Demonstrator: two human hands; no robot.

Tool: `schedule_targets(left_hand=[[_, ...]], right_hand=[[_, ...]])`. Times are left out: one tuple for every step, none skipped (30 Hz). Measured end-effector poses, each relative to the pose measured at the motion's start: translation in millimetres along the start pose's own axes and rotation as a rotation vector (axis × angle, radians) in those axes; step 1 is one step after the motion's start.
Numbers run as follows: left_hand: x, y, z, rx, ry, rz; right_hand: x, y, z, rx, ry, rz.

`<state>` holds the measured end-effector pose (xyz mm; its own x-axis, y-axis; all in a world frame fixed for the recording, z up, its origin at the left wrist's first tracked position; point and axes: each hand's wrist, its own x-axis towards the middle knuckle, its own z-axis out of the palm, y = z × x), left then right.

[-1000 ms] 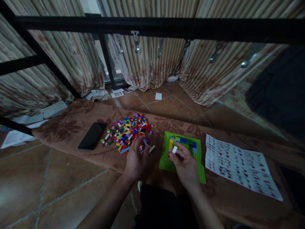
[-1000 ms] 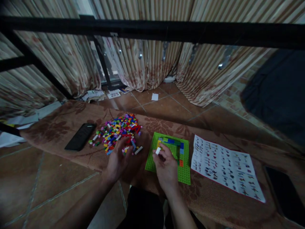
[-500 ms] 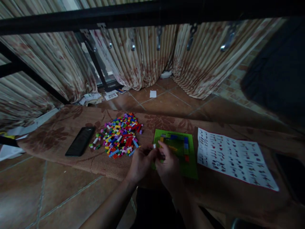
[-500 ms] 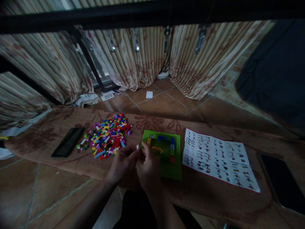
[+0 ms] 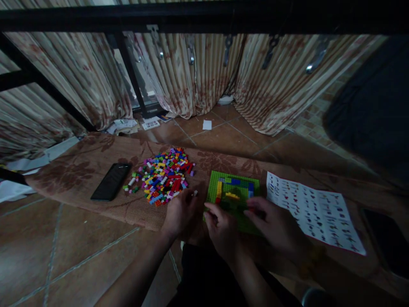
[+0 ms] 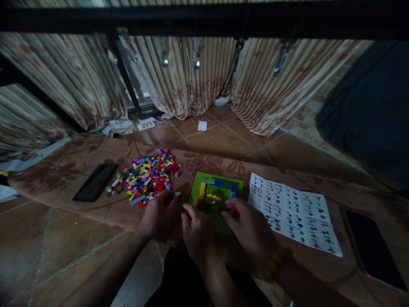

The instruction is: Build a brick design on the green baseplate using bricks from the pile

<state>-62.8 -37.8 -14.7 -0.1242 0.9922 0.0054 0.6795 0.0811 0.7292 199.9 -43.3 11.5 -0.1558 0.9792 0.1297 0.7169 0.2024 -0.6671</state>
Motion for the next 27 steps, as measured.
schedule_targets(left_hand=[[0.5, -5.3, 0.4, 0.079, 0.016, 0.038], [1.0, -10.0, 0.6, 0.149, 0.03, 0.082], [1.5, -14.1, 0.6, 0.207, 0.039, 0.128], [1.9, -17.5, 0.3, 0.252, 0.046, 0.172], [2.1, -20.2, 0.0, 0.284, 0.052, 0.209], [2.2, -22.4, -0.4, 0.304, 0.054, 0.239], [2.1, -24.2, -0.6, 0.312, 0.058, 0.264], [1.9, -25.7, -0.7, 0.313, 0.068, 0.284], [1.6, -27.0, -0.5, 0.309, 0.078, 0.299], [1.3, -28.2, -0.2, 0.3, 0.084, 0.312], [0.8, -29.3, 0.3, 0.29, 0.089, 0.32], [0.3, -30.2, 1.0, 0.28, 0.095, 0.325], [-0.2, -31.0, 1.7, 0.27, 0.1, 0.328], [-0.7, -31.5, 2.4, 0.263, 0.105, 0.332], [-1.1, -31.8, 3.0, 0.259, 0.111, 0.333], [-1.4, -31.8, 3.6, 0.258, 0.116, 0.331], [-1.7, -31.7, 4.1, 0.257, 0.12, 0.328], [-1.8, -31.3, 4.5, 0.254, 0.119, 0.324], [-1.9, -30.9, 5.0, 0.249, 0.117, 0.322], [-1.8, -30.6, 5.4, 0.245, 0.116, 0.322], [-1.7, -30.3, 5.9, 0.242, 0.114, 0.325], [-1.6, -30.2, 6.5, 0.241, 0.111, 0.332], [-1.5, -30.2, 7.0, 0.244, 0.108, 0.341], [-1.4, -30.4, 7.6, 0.248, 0.104, 0.35], [-1.3, -30.8, 8.2, 0.254, 0.102, 0.357], [-1.2, -31.4, 8.7, 0.26, 0.1, 0.364], [-1.1, -31.9, 9.2, 0.268, 0.101, 0.368]], right_hand=[[6.3, 2.8, -3.4, -0.056, -0.031, -0.008], [13.4, 3.3, -2.9, -0.1, -0.065, -0.026], [20.5, 2.1, 0.4, -0.142, -0.094, -0.047], [27.4, 0.1, 5.2, -0.176, -0.125, -0.066], [33.4, -2.0, 9.9, -0.203, -0.152, -0.08], [38.2, -3.7, 13.8, -0.224, -0.173, -0.086], [41.8, -4.8, 16.2, -0.239, -0.191, -0.083], [44.0, -5.3, 17.6, -0.248, -0.199, -0.072], [44.6, -5.7, 18.5, -0.249, -0.19, -0.056], [43.6, -6.5, 20.0, -0.237, -0.162, -0.036], [41.0, -8.4, 23.3, -0.206, -0.112, -0.016], [36.9, -11.9, 29.1, -0.15, -0.046, -0.004], [31.3, -17.2, 37.9, -0.085, 0.021, 0.002], [24.7, -24.1, 49.3, 0.007, 0.086, -0.009], [17.4, -32.0, 62.7, 0.087, 0.117, -0.044], [10.2, -40.2, 76.8, 0.111, 0.096, -0.073], [3.6, -47.7, 90.2, 0.122, 0.073, -0.093], [-1.8, -53.9, 101.8, 0.134, 0.061, -0.11], [-5.9, -58.3, 110.7, 0.156, 0.05, -0.136], [-8.5, -60.9, 116.6, 0.162, 0.036, -0.153], [-9.9, -62.0, 119.7, 0.169, 0.029, -0.166], [-10.3, -62.0, 120.4, 0.172, 0.023, -0.172], [-10.1, -61.5, 119.6, 0.173, 0.018, -0.17], [-9.8, -61.0, 118.1, 0.175, 0.018, -0.165], [-9.5, -60.8, 116.3, 0.18, 0.019, -0.158], [-9.4, -61.0, 114.8, 0.184, 0.019, -0.153], [-9.5, -61.6, 113.9, 0.188, 0.019, -0.146]])
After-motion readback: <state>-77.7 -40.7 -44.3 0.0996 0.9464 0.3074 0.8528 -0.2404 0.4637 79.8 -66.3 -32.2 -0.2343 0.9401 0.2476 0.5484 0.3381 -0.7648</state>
